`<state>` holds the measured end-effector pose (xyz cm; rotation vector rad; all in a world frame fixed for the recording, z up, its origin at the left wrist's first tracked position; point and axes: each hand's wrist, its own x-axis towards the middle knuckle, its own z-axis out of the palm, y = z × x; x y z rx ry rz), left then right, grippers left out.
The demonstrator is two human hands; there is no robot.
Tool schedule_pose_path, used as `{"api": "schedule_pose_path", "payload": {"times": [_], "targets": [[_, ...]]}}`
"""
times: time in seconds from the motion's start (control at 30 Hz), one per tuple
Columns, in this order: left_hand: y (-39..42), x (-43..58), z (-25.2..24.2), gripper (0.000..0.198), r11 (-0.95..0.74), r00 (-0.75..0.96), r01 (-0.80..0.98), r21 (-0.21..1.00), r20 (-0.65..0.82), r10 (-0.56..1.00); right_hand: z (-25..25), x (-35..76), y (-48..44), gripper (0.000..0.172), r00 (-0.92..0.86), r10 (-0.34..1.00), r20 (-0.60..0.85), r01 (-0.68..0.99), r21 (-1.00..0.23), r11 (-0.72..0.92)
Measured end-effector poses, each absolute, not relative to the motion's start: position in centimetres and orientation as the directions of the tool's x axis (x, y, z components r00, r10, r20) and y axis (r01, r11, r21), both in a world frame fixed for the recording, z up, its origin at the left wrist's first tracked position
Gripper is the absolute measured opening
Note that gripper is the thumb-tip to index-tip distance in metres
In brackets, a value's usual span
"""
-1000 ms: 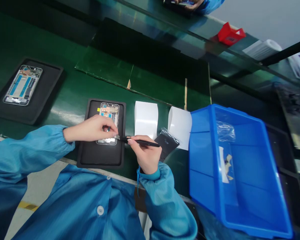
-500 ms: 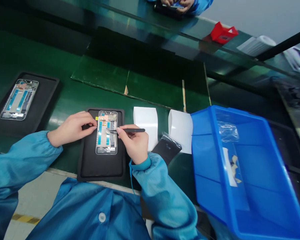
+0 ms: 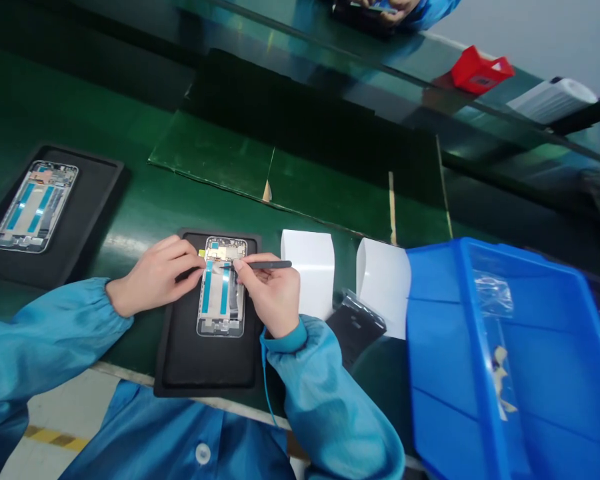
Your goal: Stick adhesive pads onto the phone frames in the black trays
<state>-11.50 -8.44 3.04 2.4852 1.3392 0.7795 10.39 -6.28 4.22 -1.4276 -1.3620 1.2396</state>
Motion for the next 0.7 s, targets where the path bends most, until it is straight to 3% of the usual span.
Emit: {"api": "schedule_pose_path", "payload": {"times": [0.7], "targets": [[-8.67, -11.52, 3.02, 0.015, -0.556, 0.454, 0.716, 0.423, 0.323, 0.83, 3.95, 10.25, -6.81, 0.02, -0.023, 0.995, -0.096, 0.239, -0.967, -0.088]]}}
